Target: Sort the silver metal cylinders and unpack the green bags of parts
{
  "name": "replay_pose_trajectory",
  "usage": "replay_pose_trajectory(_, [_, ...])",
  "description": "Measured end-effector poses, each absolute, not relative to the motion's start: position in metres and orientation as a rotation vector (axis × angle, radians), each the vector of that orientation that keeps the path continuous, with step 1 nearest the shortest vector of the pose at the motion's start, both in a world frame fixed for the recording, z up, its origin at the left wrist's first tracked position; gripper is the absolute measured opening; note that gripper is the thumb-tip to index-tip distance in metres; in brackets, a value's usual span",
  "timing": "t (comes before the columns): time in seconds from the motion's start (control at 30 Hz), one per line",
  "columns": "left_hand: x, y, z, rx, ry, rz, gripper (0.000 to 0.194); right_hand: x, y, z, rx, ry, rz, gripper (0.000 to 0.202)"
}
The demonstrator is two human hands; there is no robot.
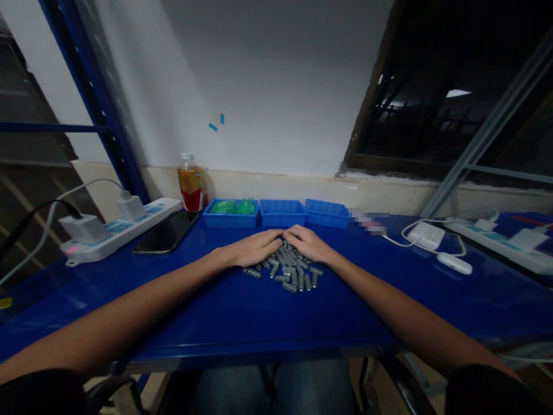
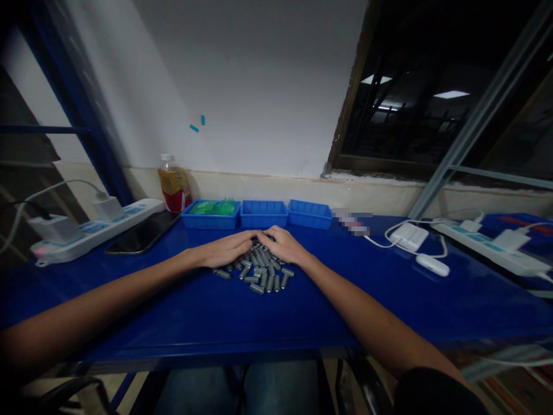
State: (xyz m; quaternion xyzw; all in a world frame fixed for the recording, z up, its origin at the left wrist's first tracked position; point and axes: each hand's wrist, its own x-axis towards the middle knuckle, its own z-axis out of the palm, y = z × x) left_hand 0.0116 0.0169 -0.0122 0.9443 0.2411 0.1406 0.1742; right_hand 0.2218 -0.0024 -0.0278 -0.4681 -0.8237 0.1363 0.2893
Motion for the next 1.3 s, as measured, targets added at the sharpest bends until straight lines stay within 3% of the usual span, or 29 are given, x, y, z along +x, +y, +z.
replay_pose_trajectory(0.2, [0.014,0.011,-0.013,2.732,0.821,0.830,0.043,0.213,-0.011,-0.018,-1.056,-2.303,0.403,0.036])
replay_pose_trajectory(0.3, [0.004,0.013,-0.006,2.806,0.908,1.037,0.033,0.226,0.002,-0.008,-1.129,-2.176,0.011,0.034])
replay_pose_trajectory(0.43, [-0.014,0.028,0.000,2.845,1.077,1.189,0.022,0.260,0.030,-0.001,-1.536,-1.977,-0.398,0.050])
replay_pose_trajectory(0.57, [-0.029,0.046,-0.007,2.924,1.179,1.124,0.022,0.276,0.039,-0.009,-1.706,-2.095,-0.327,0.051])
replay_pose_trajectory(0.8, [-0.036,0.046,-0.009,3.045,1.161,0.982,0.030,0.270,0.022,-0.014,-1.567,-2.081,-0.334,0.039])
replay_pose_trajectory(0.93, [-0.035,0.039,-0.001,3.062,0.996,0.659,0.038,0.269,0.019,-0.013,-1.568,-2.071,-0.338,0.037])
replay_pose_trajectory(1.1, [-0.039,0.042,-0.001,2.947,0.815,0.313,0.024,0.265,0.014,-0.011,-1.606,-2.086,-0.347,0.037])
replay_pose_trajectory(1.3, [-0.041,0.048,-0.007,2.935,0.888,0.364,0.019,0.261,0.011,-0.010,-1.646,-2.106,-0.352,0.037])
